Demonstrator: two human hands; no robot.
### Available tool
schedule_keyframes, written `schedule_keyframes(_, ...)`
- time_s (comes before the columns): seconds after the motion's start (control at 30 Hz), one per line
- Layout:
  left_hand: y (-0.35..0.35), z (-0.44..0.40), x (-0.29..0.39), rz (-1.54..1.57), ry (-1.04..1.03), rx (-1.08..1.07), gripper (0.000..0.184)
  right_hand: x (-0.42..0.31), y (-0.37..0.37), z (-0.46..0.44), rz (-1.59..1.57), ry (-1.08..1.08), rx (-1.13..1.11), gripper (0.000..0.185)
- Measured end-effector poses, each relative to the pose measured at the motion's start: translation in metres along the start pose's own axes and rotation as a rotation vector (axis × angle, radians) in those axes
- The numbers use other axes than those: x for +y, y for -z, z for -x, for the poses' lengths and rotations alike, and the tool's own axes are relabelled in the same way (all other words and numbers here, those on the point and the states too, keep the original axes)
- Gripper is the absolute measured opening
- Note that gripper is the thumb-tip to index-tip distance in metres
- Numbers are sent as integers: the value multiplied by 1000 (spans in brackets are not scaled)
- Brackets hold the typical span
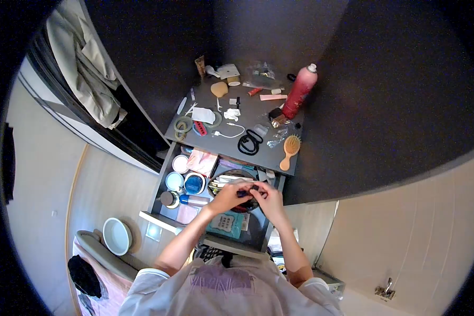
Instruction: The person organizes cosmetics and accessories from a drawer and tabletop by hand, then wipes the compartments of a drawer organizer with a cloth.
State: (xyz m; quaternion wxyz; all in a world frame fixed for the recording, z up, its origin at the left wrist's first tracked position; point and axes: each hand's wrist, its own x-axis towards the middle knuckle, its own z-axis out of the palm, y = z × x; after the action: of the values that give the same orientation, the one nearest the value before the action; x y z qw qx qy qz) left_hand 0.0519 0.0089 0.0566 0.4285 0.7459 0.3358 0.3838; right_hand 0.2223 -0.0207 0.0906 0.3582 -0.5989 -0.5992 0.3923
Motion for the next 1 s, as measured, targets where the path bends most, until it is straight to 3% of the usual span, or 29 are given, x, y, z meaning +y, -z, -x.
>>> schedule_keyframes(0.07,-8,11,-1,-13,141,-130,37,19,-2,20,128,1,32,28)
schedule_keyframes(0.33,-51,42,-18,-65,195,-288,37,58,-8,66,224,28,8,27)
schedule_keyframes(0.47,-60,48,-13,13,210,-259,29,66,-5,77,295,102,-16,28)
schedule_keyframes(0.63,-69,55,-22,-34,199,-244,26,69,-10,78,725,338,-146,28)
schedule_keyframes(0.83,-88,68,-48,-157,170,-251,27,72,-15,78,716,336,-161,26)
schedule_keyframes(1.0,-86,71,-48,-158,5,-96,29,71,-16,76,680,336,-158,19)
